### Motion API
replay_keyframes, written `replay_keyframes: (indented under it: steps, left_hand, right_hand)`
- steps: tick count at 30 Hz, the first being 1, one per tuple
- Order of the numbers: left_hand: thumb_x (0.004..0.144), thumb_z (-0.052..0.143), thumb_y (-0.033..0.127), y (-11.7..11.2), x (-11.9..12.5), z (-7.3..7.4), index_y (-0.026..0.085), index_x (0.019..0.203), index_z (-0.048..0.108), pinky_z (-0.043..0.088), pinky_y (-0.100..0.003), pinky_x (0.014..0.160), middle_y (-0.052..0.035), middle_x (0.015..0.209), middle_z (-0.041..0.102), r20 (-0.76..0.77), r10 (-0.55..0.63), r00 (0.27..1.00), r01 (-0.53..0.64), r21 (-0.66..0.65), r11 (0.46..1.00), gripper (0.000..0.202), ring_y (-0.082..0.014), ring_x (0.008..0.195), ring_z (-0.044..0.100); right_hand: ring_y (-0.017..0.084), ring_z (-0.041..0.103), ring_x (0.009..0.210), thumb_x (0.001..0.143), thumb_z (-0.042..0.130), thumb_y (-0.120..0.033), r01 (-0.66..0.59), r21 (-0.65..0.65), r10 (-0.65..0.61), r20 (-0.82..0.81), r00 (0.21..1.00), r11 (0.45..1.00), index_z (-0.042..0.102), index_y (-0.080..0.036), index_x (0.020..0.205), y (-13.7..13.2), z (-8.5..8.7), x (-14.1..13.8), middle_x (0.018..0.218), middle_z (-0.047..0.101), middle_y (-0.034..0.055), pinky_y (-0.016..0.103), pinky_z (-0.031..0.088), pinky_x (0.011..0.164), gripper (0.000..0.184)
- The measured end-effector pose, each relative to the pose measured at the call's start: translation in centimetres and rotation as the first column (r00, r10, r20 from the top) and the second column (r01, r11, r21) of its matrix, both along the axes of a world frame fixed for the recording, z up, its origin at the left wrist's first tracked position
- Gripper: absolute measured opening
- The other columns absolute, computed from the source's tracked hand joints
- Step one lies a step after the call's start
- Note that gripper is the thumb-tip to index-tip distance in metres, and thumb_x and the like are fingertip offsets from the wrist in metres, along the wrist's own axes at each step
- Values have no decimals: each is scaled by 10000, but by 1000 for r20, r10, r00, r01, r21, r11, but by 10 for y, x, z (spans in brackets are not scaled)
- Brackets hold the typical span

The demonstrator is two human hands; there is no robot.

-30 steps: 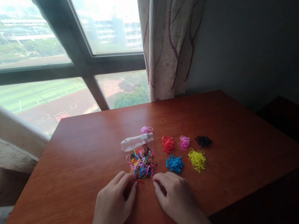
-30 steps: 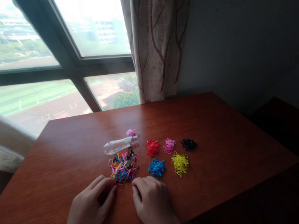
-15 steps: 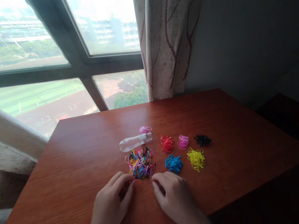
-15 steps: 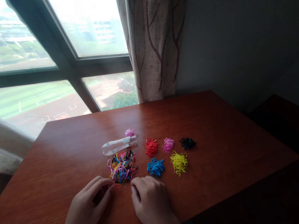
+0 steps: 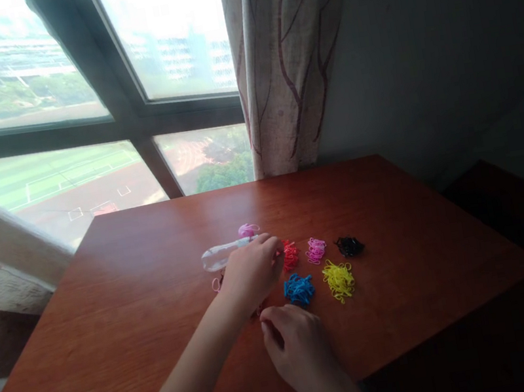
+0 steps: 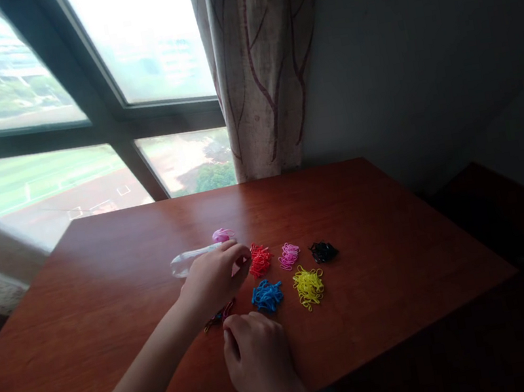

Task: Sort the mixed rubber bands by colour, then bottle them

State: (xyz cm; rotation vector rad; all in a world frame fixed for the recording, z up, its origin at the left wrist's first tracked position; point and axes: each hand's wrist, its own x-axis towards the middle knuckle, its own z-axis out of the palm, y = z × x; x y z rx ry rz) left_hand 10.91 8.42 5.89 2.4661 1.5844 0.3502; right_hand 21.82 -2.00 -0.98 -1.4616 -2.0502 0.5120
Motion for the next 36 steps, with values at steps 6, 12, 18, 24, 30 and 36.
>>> replay_keyframes:
  steps: [6, 12, 18, 24, 30, 36]
  left_hand:
    - [891, 511, 209, 23, 20, -15, 192, 875, 673, 385, -267, 547, -77, 915, 710, -36, -8, 999, 7, -6, 1000, 164, -195, 691, 659]
    - [913, 504, 255, 9, -1, -10, 214, 991, 676, 399, -253, 568, -54, 939, 711, 18, 6, 1000, -6, 25, 1000, 193, -182, 733, 666]
    - [900, 533, 275, -31, -53, -10, 217, 924, 672, 433, -238, 620, -21, 888, 707, 216, 80, 973, -98, 75, 992, 152, -148, 707, 627]
    - [917, 529, 293, -74, -84, -36, 209, 928, 669, 431, -223, 569, 11, 747, 654, 328, 155, 932, -176, 34, 984, 164, -115, 568, 550]
    - [922, 532, 290, -94, -89, -56, 221, 957, 666, 478, -225, 613, 6, 787, 671, 383, 174, 907, -195, 16, 981, 155, -125, 625, 602]
    - [929, 513, 280, -96, -88, -59, 232, 979, 665, 495, -234, 649, -2, 824, 681, 342, 207, 917, -217, -9, 976, 167, -140, 691, 642]
  right_hand:
    - [159, 600, 718, 865, 534, -100, -7, 17, 7, -15, 1000, 1000, 604, -224, 821, 1, 1, 0, 740, 655, -12, 266, 303, 638, 149]
    - [160, 610, 720, 867, 526, -94, 5, 20, -5, -16, 1000, 1000, 605, -224, 819, 0, 4, 0, 745, 660, -9, 255, 329, 643, 160]
    - [162, 604, 722, 877, 512, -84, 31, 16, -30, -37, 999, 999, 593, -222, 824, -1, 1, -1, 748, 652, -6, 259, 324, 647, 169]
    - [166, 601, 721, 891, 512, -87, 47, 21, -47, 0, 999, 999, 574, -223, 830, -3, 0, -3, 750, 648, -4, 262, 316, 646, 161]
    - [169, 628, 724, 912, 516, -106, 34, 48, -35, 24, 999, 998, 611, -224, 885, -2, 2, -5, 766, 671, 2, 254, 348, 653, 154]
    - [179, 657, 720, 928, 532, -145, 21, 74, -22, 18, 1000, 997, 641, -232, 999, 7, 4, -17, 782, 692, 3, 256, 375, 645, 157]
